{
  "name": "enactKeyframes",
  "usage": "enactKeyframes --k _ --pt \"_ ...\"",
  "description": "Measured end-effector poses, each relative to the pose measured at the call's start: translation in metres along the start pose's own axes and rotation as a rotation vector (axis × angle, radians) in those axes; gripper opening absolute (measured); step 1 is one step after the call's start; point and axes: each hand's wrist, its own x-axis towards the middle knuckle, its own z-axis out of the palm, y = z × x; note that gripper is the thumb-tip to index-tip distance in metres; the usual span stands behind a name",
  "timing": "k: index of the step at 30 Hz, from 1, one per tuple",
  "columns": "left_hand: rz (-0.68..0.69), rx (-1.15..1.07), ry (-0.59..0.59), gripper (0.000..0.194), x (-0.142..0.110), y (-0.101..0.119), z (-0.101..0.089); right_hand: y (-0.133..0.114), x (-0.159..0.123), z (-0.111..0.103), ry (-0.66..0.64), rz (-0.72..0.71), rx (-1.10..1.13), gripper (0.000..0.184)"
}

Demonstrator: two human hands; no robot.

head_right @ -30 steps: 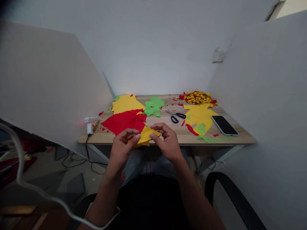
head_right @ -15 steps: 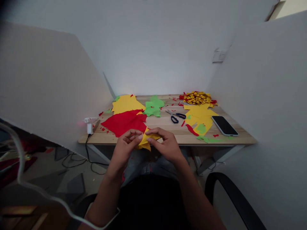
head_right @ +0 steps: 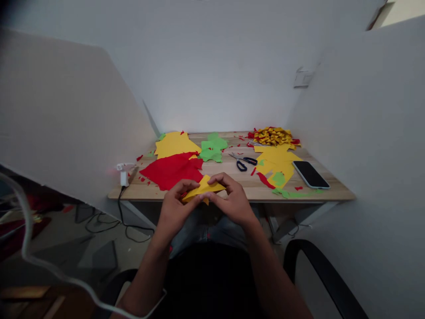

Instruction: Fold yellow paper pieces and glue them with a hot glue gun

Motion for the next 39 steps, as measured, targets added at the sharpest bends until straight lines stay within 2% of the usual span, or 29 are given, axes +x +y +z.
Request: enactKeyframes --k 2,9,16,23,33,37,39 --pt "0.002 -0.004 0.015 0.024 0.001 0.000 -0.001 0.000 0.000 -0.001 -0.037 -0.007 -0.043 0.019" --pt "-0.010 -0.017 -0.052 0.021 0.000 0.000 -0.004 0.003 -0.002 0.001 -0.005 -0.006 -0.065 0.020" --pt "-0.075 -0.143 0.033 0.027 0.004 0.001 -0.002 0.005 -0.001 -0.002 0.015 -0.017 -0.028 0.028" --pt "-0.300 -0.483 0.014 0.043 0.007 -0.001 0.000 0.009 -0.001 0.000 -0.007 0.021 0.010 0.030" --pt "-0.316 -0.387 0.011 0.039 0.009 -0.008 -0.002 0.013 -0.001 -0.002 0.010 0.113 0.095 0.039" --pt "-0.370 -0.525 0.074 0.049 0.011 -0.010 -0.001 0.015 -0.001 -0.002 0.005 0.117 0.076 0.039" --pt "-0.420 -0.566 0.033 0.053 0.011 -0.010 0.000 0.015 -0.001 -0.001 -0.001 0.114 0.070 0.039"
